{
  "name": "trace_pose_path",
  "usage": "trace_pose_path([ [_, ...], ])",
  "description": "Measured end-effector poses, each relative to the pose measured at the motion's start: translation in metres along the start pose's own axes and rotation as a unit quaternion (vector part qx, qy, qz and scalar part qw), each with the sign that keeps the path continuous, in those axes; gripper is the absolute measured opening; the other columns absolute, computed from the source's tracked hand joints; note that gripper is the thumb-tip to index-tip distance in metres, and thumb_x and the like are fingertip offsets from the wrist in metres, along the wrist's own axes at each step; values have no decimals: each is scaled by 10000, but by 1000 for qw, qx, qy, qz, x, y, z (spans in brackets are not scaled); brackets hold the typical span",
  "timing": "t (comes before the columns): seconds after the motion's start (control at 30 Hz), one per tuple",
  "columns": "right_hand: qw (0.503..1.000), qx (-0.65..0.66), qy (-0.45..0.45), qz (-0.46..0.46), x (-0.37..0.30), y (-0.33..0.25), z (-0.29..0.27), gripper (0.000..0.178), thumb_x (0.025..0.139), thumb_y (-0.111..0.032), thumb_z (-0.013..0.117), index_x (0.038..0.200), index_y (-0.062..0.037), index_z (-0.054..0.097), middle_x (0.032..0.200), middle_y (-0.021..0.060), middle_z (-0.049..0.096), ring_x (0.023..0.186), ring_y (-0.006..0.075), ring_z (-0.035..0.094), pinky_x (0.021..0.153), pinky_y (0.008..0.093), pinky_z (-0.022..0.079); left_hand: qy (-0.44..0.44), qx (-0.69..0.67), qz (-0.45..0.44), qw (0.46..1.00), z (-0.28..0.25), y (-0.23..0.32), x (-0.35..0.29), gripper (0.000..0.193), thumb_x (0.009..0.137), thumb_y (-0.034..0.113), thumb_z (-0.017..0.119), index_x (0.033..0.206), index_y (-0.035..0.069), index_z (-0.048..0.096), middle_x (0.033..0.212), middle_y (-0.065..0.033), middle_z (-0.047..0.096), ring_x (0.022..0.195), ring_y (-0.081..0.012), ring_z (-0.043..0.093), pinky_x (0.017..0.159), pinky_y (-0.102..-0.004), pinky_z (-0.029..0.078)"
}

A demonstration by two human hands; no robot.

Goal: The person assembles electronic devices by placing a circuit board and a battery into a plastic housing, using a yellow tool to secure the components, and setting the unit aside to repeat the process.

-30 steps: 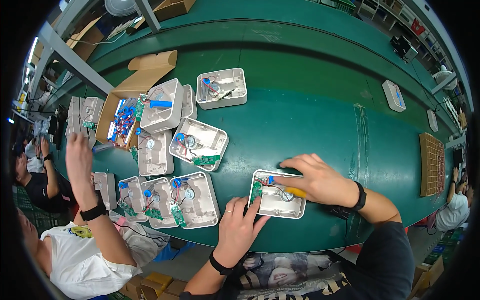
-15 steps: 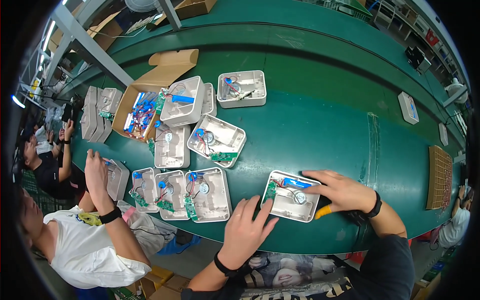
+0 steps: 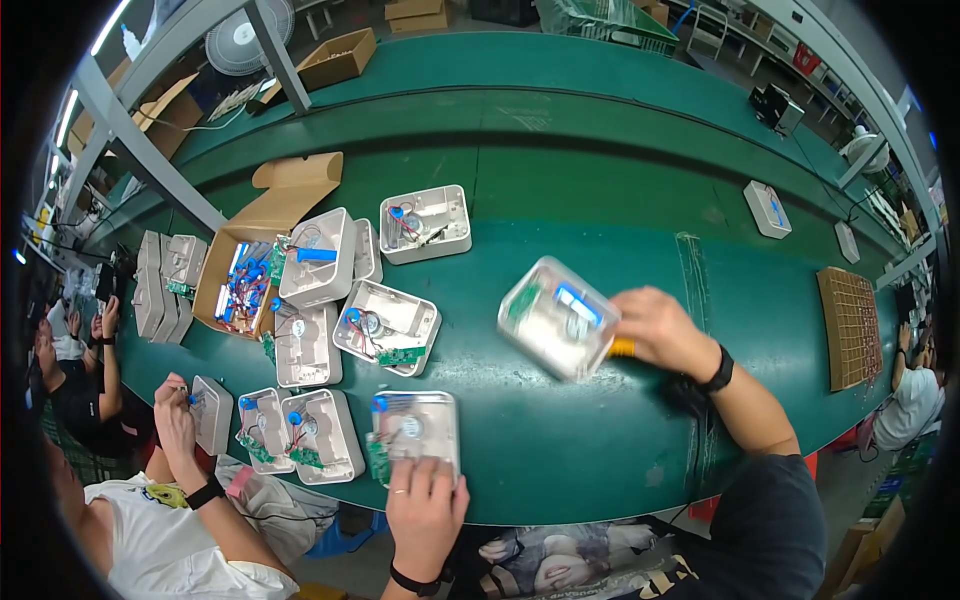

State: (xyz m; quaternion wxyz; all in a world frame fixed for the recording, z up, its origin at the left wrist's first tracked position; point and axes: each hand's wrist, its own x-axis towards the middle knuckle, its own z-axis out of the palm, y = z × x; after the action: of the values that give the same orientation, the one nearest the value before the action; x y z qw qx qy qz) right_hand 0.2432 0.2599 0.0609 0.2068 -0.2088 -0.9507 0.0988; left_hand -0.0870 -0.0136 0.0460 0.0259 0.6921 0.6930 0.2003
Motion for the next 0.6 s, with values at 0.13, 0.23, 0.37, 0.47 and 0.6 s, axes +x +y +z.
trace_pose_path([
  [0.13, 987, -30, 110, 116, 13, 62, -8, 160, 876, -96, 772, 1029, -51, 769, 1081, 187, 771, 1018, 401, 723, 894, 482, 579, -24, -34, 100, 994, -10, 6, -6, 281, 849, 146, 828, 1104, 69, 740, 1229, -126, 687, 1237, -352, 635, 1131, -542, 491],
  [0.23, 970, -71, 139, 189, 15, 116, -10, 170, 879, -47, 751, 1045, -27, 782, 1070, 206, 774, 1017, 424, 718, 903, 494, 579, -24, -64, 168, 983, -18, 8, -3, 279, 829, 124, 831, 1093, 88, 748, 1236, -120, 698, 1255, -330, 648, 1146, -535, 485],
  [0.37, 949, -94, 105, 281, 23, 145, -12, 197, 892, -45, 750, 1086, -28, 784, 1113, 200, 772, 1052, 426, 711, 934, 491, 574, -15, -32, 191, 981, -27, 7, -1, 284, 829, 133, 832, 1104, 116, 764, 1252, -113, 706, 1270, -300, 662, 1151, -543, 487],
  [0.47, 943, -143, 101, 282, 31, 127, -11, 237, 902, -76, 768, 1136, -40, 776, 1178, 185, 762, 1100, 413, 700, 954, 486, 568, 20, -145, 144, 979, -30, 5, 3, 267, 844, 129, 825, 1104, 98, 768, 1246, -120, 712, 1209, -329, 681, 1103, -518, 517],
  [0.6, 974, -77, 142, 155, 33, 39, -14, 388, 895, -171, 837, 1257, -73, 738, 1320, 132, 723, 1225, 351, 663, 1015, 480, 535, 60, -163, 20, 985, -23, -10, 16, 265, 861, 112, 828, 1117, 73, 770, 1240, -124, 714, 1170, -343, 683, 1056, -480, 536],
])
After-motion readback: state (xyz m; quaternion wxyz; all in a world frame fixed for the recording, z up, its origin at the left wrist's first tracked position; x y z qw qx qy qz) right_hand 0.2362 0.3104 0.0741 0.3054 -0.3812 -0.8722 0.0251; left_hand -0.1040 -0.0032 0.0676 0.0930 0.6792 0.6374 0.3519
